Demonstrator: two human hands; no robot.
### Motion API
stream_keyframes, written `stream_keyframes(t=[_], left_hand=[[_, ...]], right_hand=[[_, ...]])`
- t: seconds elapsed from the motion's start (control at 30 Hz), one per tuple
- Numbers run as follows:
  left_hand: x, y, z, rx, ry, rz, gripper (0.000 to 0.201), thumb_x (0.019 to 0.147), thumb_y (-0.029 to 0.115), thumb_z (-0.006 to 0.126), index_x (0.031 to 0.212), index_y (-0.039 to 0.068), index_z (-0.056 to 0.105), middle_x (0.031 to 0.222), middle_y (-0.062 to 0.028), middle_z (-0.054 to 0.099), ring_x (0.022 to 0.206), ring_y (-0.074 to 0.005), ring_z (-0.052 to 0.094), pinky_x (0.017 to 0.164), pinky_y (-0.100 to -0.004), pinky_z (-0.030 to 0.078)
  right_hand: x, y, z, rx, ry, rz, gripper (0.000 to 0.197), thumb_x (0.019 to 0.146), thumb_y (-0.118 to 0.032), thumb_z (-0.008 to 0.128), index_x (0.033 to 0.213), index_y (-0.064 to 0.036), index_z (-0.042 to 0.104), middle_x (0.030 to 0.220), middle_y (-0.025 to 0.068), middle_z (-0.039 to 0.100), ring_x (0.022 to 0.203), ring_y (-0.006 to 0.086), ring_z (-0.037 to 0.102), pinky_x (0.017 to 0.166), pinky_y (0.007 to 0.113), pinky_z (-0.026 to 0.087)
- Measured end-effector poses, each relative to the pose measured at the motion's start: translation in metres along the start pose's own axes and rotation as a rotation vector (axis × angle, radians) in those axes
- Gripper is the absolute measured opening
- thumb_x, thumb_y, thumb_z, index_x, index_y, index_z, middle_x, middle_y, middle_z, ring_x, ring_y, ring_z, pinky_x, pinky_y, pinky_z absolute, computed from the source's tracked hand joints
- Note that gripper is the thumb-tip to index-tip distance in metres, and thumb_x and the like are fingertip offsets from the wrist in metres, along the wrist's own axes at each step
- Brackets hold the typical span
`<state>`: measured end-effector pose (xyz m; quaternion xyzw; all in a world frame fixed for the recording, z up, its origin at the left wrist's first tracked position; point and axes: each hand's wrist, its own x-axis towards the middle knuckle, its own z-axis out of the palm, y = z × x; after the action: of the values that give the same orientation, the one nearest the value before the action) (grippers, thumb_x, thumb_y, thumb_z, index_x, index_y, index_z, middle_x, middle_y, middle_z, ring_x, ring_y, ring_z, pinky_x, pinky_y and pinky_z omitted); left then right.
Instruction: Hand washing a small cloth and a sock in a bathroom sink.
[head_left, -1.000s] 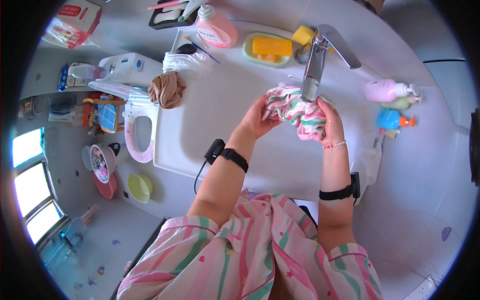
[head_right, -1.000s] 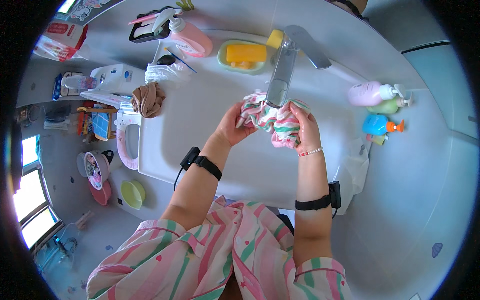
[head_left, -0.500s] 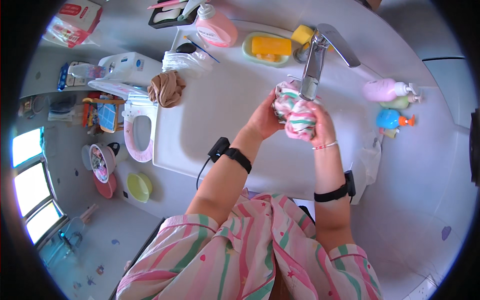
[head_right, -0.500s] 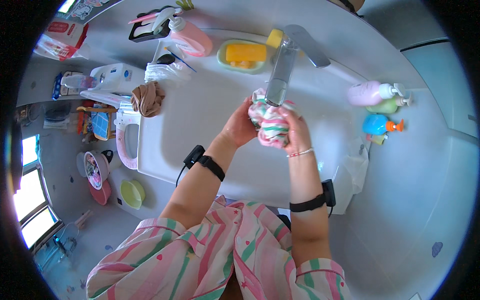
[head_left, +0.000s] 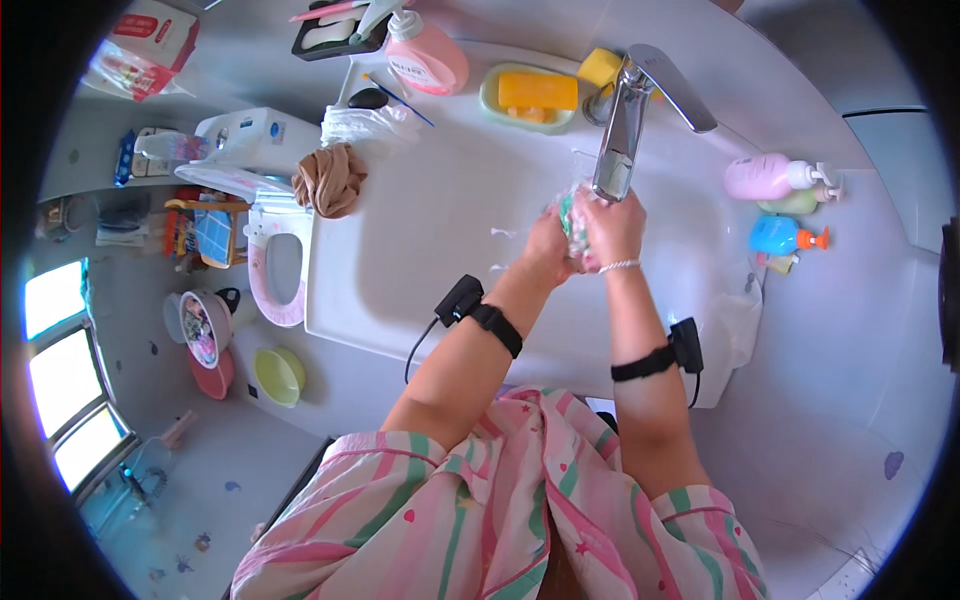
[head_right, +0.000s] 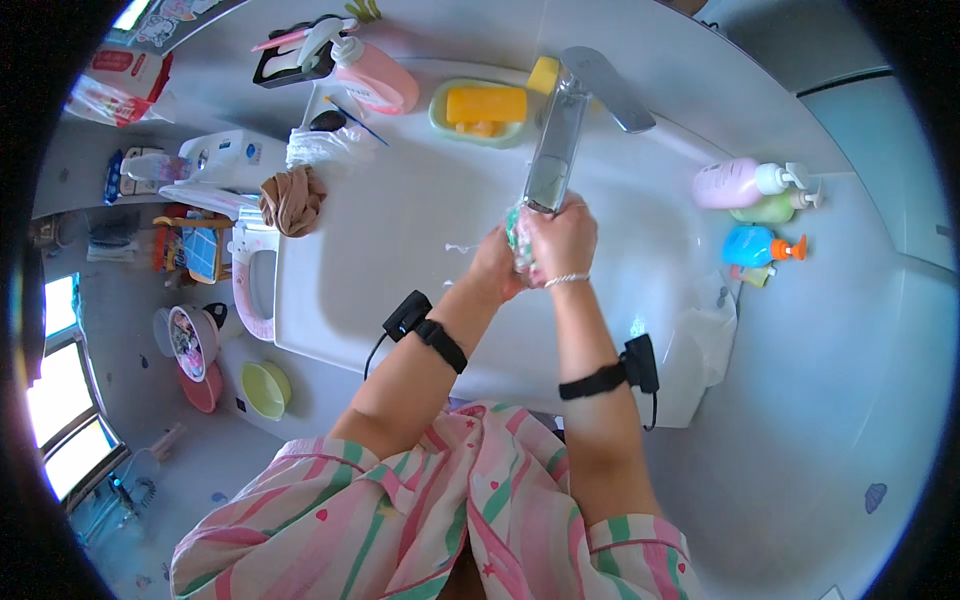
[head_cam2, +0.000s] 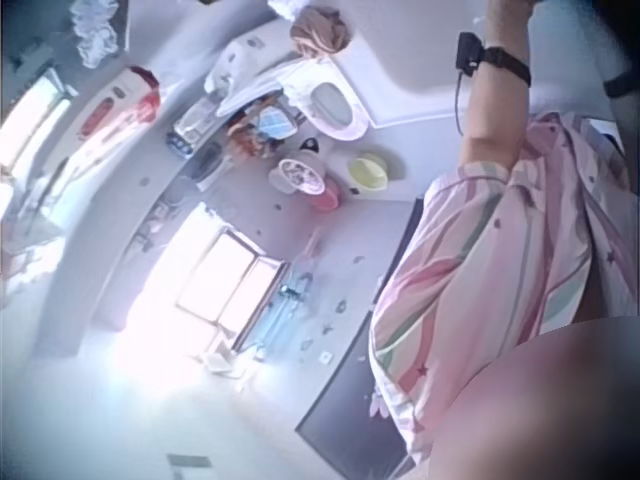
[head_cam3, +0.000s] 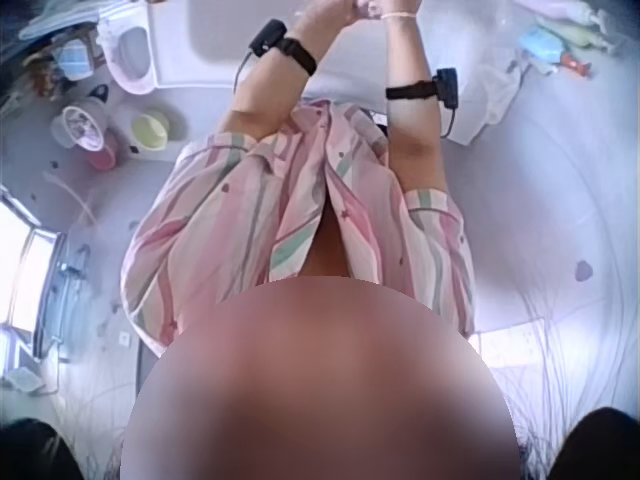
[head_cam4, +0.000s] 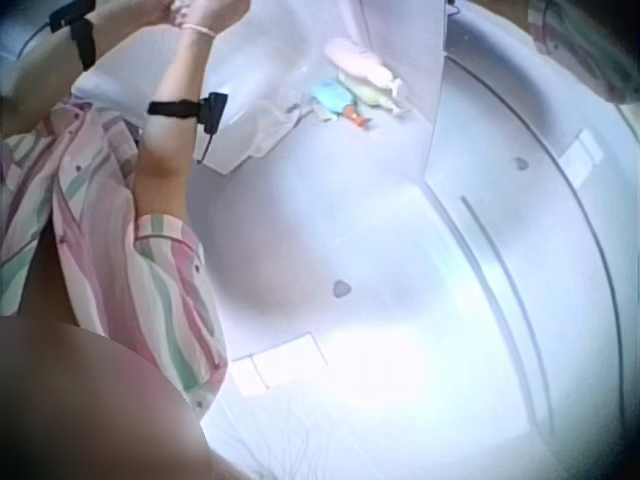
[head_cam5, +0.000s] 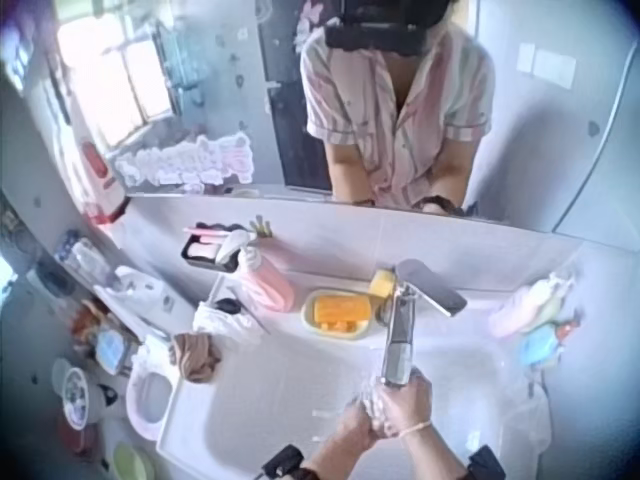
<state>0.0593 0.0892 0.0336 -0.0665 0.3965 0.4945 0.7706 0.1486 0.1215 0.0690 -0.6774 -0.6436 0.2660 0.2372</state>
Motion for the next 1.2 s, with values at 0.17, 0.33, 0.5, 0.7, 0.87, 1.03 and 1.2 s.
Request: stream_keyframes(t=[0.17,0.33,0.5,0.7,0.87,1.03,1.2], left_hand=[[-0.018,0.036,-0.001,-0.095,0.029,-0.009,0.046,0.099,0.032,0.043,0.131,-0.001,0.048,0.121,-0.0157,0.060,0.111,-0.0300,0.061,0.095,-0.0461,0.050],[-0.019,0.058,-0.021,-0.156,-0.325,0.138,0.042,0.098,0.021,0.045,0.133,-0.003,0.045,0.123,-0.0147,0.056,0.119,-0.0271,0.053,0.103,-0.0413,0.044],[-0.016,0.069,-0.030,0.284,-0.061,0.234,0.034,0.098,0.017,0.056,0.126,-0.001,0.051,0.111,-0.0098,0.061,0.100,-0.0204,0.062,0.088,-0.0349,0.053],[-0.014,0.057,-0.028,0.414,0.098,0.205,0.039,0.097,0.030,0.060,0.125,0.004,0.053,0.104,-0.0061,0.063,0.093,-0.0175,0.064,0.086,-0.0347,0.054],[-0.005,0.039,-0.012,-0.111,-0.208,-0.150,0.057,0.100,0.055,0.038,0.138,0.013,0.045,0.104,-0.0148,0.064,0.096,-0.0310,0.064,0.091,-0.0442,0.053],[0.014,0.033,-0.026,0.085,-0.228,0.058,0.045,0.100,0.036,0.052,0.137,0.011,0.047,0.106,-0.0163,0.065,0.100,-0.0319,0.065,0.087,-0.0453,0.055],[0.041,-0.018,-0.057,-0.647,-0.442,0.022,0.042,0.099,0.030,0.053,0.136,0.010,0.048,0.104,-0.0126,0.065,0.089,-0.0258,0.066,0.075,-0.0406,0.057]], right_hand=[[0.009,0.060,0.004,0.732,-0.244,0.351,0.043,0.083,-0.031,0.073,0.111,0.0007,0.063,0.096,0.0062,0.069,0.084,0.0151,0.065,0.074,0.030,0.051],[-0.027,0.019,-0.017,0.595,-0.442,0.229,0.050,0.080,-0.016,0.079,0.121,0.0031,0.058,0.105,0.0057,0.067,0.092,0.0114,0.062,0.078,0.029,0.051],[-0.018,0.044,-0.039,0.781,-0.348,0.394,0.043,0.081,-0.006,0.072,0.121,0.0031,0.060,0.101,0.0065,0.067,0.080,0.0144,0.064,0.067,0.029,0.054],[-0.013,-0.003,-0.047,1.247,-0.103,0.345,0.053,0.082,0.003,0.064,0.134,0.0001,0.051,0.108,0.0080,0.065,0.086,0.0153,0.065,0.072,0.030,0.056],[-0.034,-0.008,-0.028,0.925,-0.437,0.423,0.044,0.082,0.002,0.065,0.124,-0.0066,0.055,0.115,0.0082,0.061,0.098,0.0166,0.062,0.081,0.031,0.053],[-0.078,-0.040,-0.021,0.207,-0.154,-0.296,0.042,0.064,-0.003,0.076,0.103,-0.0047,0.060,0.105,0.0135,0.062,0.095,0.0349,0.061,0.082,0.041,0.051],[-0.023,-0.027,0.004,0.211,-0.114,-0.029,0.033,0.072,-0.014,0.075,0.101,-0.0024,0.063,0.096,0.0149,0.067,0.084,0.0310,0.066,0.073,0.041,0.052]])
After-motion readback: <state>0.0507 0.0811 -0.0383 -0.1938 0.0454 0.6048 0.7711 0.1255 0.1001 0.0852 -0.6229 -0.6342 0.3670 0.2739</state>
